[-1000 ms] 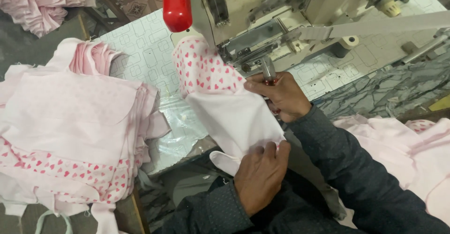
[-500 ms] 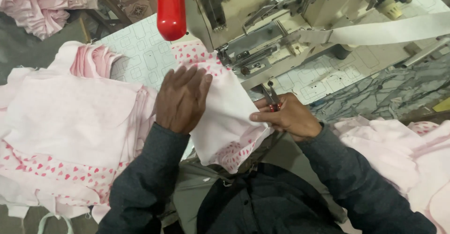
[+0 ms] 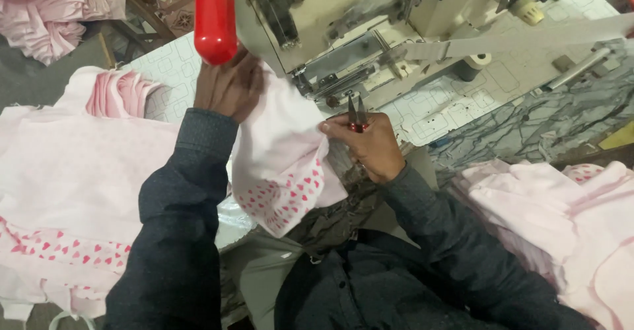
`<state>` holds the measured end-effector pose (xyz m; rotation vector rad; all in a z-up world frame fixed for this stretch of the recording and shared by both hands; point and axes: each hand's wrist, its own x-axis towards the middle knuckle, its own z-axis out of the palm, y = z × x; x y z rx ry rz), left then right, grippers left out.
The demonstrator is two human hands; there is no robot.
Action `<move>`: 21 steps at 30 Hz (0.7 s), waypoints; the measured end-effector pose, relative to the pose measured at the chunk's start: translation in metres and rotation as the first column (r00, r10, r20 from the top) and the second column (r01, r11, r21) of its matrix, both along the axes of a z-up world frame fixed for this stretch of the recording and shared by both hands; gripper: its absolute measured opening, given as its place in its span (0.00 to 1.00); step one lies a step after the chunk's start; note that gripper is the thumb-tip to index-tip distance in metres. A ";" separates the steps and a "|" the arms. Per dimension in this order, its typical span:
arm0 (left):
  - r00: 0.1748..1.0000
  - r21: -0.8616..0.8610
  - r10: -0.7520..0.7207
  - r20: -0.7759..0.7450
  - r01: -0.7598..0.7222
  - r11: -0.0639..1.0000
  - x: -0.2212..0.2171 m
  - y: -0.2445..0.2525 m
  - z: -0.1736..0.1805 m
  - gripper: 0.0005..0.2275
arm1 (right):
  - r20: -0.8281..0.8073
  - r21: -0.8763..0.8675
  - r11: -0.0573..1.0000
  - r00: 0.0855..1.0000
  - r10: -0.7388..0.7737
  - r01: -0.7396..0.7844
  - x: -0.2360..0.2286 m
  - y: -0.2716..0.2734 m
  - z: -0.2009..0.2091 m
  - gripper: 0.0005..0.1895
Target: Trimming excess threads from pink and heart-patterned fabric pieces using hand snips at a workbench.
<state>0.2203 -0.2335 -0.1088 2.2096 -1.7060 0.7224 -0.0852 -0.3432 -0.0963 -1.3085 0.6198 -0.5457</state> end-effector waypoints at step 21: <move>-0.752 -0.352 -0.653 -0.095 -0.588 0.728 -0.217 0.028 -0.077 0.45 | 0.099 0.362 0.926 0.992 0.073 -0.105 -0.029 0.011 0.047 0.24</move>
